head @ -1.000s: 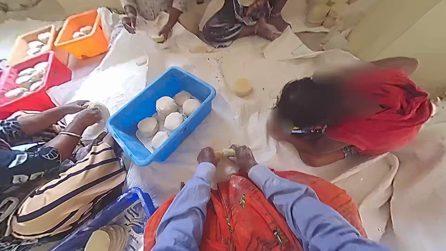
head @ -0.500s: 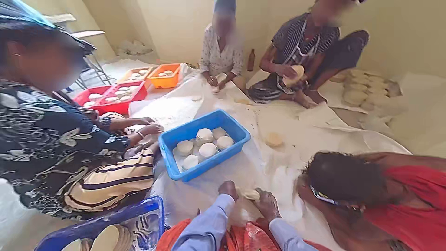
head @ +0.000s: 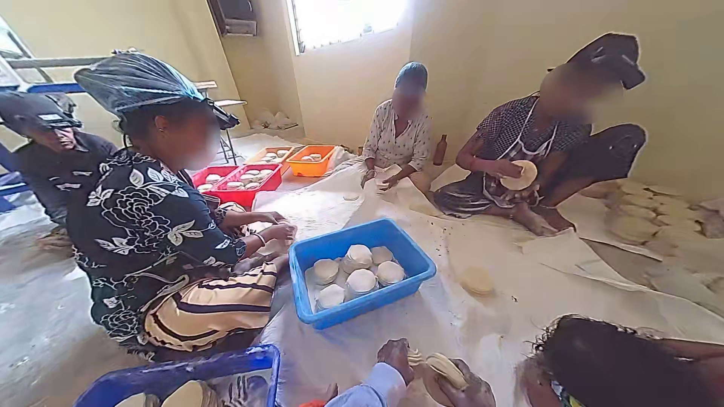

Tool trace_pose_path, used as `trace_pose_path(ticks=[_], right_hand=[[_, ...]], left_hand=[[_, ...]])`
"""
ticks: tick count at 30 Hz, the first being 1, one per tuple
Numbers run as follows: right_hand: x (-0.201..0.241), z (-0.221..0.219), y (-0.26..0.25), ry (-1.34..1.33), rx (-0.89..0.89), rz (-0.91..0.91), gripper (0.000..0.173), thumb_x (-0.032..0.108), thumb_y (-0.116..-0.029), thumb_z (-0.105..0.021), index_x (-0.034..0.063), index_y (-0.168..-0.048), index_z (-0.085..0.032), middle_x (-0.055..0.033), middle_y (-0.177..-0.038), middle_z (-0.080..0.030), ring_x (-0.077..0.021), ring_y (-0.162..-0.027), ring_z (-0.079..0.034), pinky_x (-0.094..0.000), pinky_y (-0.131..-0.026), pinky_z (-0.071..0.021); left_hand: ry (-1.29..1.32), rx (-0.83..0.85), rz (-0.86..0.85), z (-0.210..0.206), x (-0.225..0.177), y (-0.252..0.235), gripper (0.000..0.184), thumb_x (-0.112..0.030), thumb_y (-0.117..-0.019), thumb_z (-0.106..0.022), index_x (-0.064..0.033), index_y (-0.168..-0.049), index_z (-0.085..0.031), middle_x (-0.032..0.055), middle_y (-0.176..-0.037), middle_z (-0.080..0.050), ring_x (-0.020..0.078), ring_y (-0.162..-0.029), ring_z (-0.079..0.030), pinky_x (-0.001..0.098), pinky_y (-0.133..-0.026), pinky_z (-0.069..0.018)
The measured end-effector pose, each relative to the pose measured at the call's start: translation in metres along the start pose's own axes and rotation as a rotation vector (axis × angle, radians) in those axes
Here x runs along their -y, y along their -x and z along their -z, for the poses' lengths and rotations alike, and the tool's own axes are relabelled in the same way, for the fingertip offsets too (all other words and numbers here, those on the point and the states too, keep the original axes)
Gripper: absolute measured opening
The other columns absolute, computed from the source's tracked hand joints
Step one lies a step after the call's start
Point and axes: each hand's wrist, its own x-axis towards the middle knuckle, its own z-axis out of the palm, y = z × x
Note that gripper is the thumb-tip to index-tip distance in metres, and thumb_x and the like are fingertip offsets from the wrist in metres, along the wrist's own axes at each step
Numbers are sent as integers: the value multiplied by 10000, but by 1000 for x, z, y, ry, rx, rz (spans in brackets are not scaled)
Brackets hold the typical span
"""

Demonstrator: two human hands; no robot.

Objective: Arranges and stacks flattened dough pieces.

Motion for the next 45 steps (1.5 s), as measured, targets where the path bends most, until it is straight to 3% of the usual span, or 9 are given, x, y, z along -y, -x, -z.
trace_pose_path(ticks=[3, 8, 12, 17, 29, 34, 37, 42, 45], right_hand=[[-3, -20, -7, 175, 204, -83, 492, 356, -866, -804, 42, -1233, -708, -240, -1134, -727, -433, -1134, -669, -616, -990, -484], [8, -1, 5, 44, -54, 82, 460, 249, -807, -815, 3, -1180, -707, -270, -1013, -728, -494, -956, -696, -701, -824, -507], [11, -7, 3, 190, 238, -111, 549, 381, -936, -726, 40, -1358, -638, -255, -1285, -665, -435, -1266, -591, -604, -1110, -413], [11, 4, 2, 16, 37, -60, 437, 322, -850, -836, 74, -1185, -705, -200, -1011, -739, -404, -981, -707, -633, -865, -522], [3, -23, -6, 144, 257, -91, 391, 317, -868, -803, 75, -1158, -704, -190, -1064, -727, -389, -1050, -688, -611, -881, -523], [8, -3, 1, 31, 139, -41, 344, 227, -830, -814, 98, -1128, -701, -163, -975, -736, -367, -934, -712, -593, -809, -542], [6, -14, -7, 112, 263, -97, 381, 233, -901, -763, 90, -1246, -688, -196, -1119, -722, -394, -1097, -676, -601, -930, -513], [2, 4, -2, -50, 130, -26, 338, 161, -819, -799, 101, -1136, -699, -165, -976, -731, -368, -938, -704, -598, -815, -531], [0, -9, -9, 83, 251, -112, 419, 191, -853, -787, 105, -1248, -678, -192, -1109, -720, -393, -1076, -681, -614, -892, -524]], left_hand=[[-52, 38, 1, -16, 7, -9, 502, -194, -893, -748, -39, -1350, -610, 209, -1376, -611, 383, -1301, -573, 606, -1038, -483], [67, -19, -2, 9, 0, 21, 510, -200, -940, -713, -2, -1389, -575, 249, -1426, -561, 397, -1343, -530, 596, -1099, -429], [-38, 34, 11, -9, 2, 6, 575, -245, -919, -743, 19, -1395, -557, 243, -1461, -527, 388, -1371, -504, 578, -1109, -431], [11, -95, 23, 3, 2, 5, 464, -214, -877, -785, -36, -1283, -648, 240, -1303, -638, 414, -1252, -592, 620, -1032, -472], [-131, -65, 88, -13, 0, -5, 485, -258, -848, -817, -42, -1257, -671, 227, -1297, -644, 388, -1256, -597, 601, -1035, -477], [-89, -126, 59, -4, -4, 9, 410, -171, -823, -825, -26, -1177, -677, 232, -1211, -674, 397, -1193, -628, 599, -1017, -481], [-138, -58, 74, -10, -2, -2, 476, -245, -850, -827, -42, -1252, -673, 210, -1296, -651, 367, -1267, -595, 574, -1070, -462], [-106, -94, 53, 3, -4, 12, 411, -187, -846, -819, -31, -1200, -682, 236, -1224, -669, 394, -1210, -618, 590, -1039, -466], [-180, -19, 91, -7, -2, -1, 518, -268, -836, -839, -50, -1271, -661, 204, -1314, -640, 358, -1281, -585, 564, -1081, -453]])
